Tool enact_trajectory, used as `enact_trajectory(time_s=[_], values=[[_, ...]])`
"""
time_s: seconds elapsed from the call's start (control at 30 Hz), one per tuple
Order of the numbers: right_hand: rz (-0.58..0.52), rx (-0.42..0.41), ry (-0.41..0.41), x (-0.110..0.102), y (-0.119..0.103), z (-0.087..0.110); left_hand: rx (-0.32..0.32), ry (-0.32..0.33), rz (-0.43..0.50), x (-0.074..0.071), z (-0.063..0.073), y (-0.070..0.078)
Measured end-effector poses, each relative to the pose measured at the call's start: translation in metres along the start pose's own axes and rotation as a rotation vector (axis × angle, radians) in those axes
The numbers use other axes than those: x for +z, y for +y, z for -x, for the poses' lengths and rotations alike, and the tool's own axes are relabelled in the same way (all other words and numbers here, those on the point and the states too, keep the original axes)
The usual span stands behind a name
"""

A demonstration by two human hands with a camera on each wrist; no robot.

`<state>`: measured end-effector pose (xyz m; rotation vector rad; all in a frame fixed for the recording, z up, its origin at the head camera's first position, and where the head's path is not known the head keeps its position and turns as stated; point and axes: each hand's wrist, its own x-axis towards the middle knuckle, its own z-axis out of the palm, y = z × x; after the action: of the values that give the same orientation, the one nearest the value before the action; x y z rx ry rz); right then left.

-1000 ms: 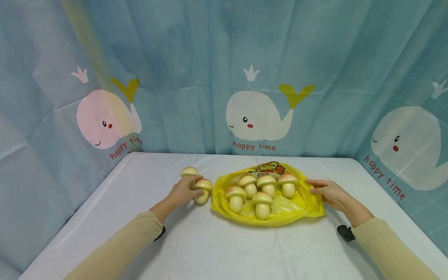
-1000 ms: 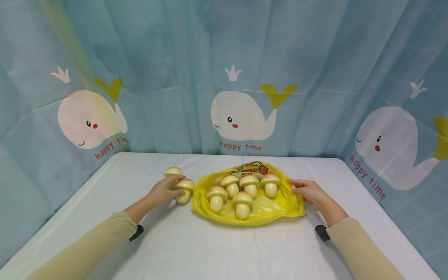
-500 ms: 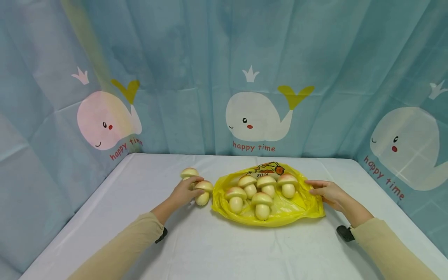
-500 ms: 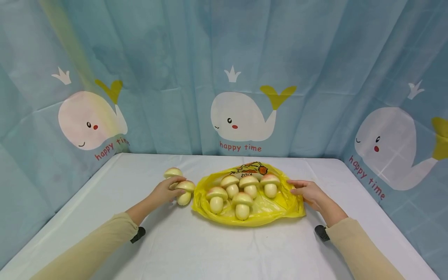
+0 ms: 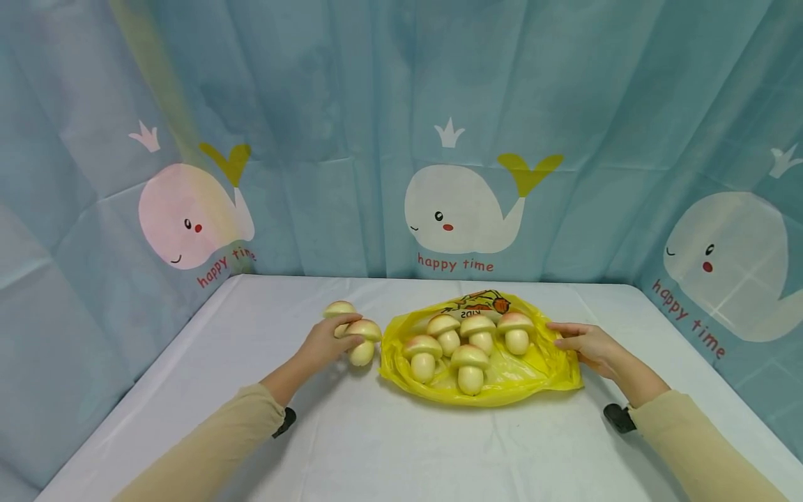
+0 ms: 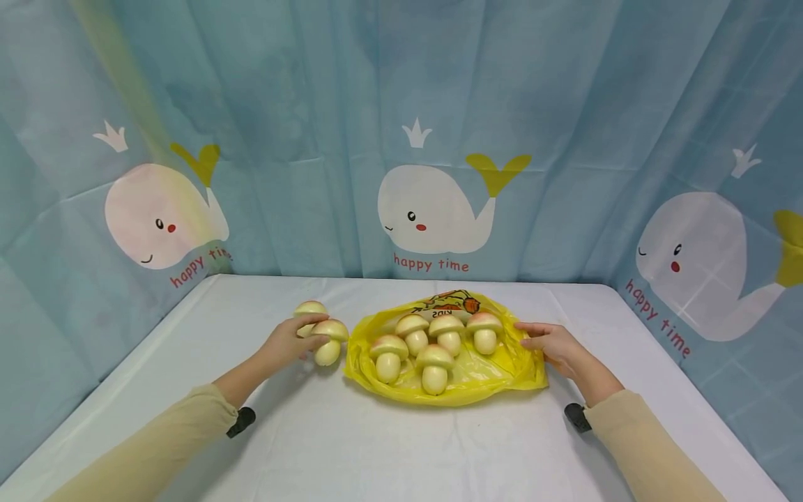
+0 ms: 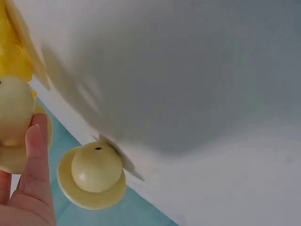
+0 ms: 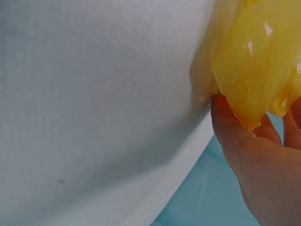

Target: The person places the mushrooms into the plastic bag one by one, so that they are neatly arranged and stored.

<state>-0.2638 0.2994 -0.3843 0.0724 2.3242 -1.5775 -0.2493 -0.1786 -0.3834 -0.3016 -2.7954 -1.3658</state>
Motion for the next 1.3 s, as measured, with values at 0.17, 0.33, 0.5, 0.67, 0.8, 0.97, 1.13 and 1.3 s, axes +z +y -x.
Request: enact_trajectory(time_s=[0.17, 0.33, 0.5, 0.67, 0.8, 0.97, 1.13, 1.3], values=[[0.01, 0.0, 0.0, 0.0, -0.001, 0.001, -0.04, -0.009, 0.047, -0.002, 0.003, 0.006], [0.005, 0.004, 0.003, 0.0, 0.0, -0.001, -0.044, -0.008, 0.086, -0.002, 0.005, 0.012], [0.009, 0.0, -0.003, 0.0, 0.0, -0.001, -0.017, -0.002, 0.123, -0.001, 0.007, 0.015], [0.011, 0.0, -0.005, 0.0, -0.001, 0.0, 0.005, -0.004, 0.138, 0.001, 0.009, 0.019], [0.006, 0.004, -0.001, 0.0, 0.0, -0.001, 0.016, -0.005, 0.138, 0.003, 0.01, 0.022], [0.0, 0.001, 0.0, -0.001, 0.002, -0.003, 0.025, 0.003, 0.151, 0.007, 0.01, 0.029], [0.003, -0.002, 0.004, -0.001, 0.002, -0.003, 0.002, 0.007, 0.17, 0.011, 0.012, 0.038], [0.002, 0.0, 0.008, -0.001, 0.003, -0.003, -0.016, 0.008, 0.186, 0.014, 0.014, 0.048]])
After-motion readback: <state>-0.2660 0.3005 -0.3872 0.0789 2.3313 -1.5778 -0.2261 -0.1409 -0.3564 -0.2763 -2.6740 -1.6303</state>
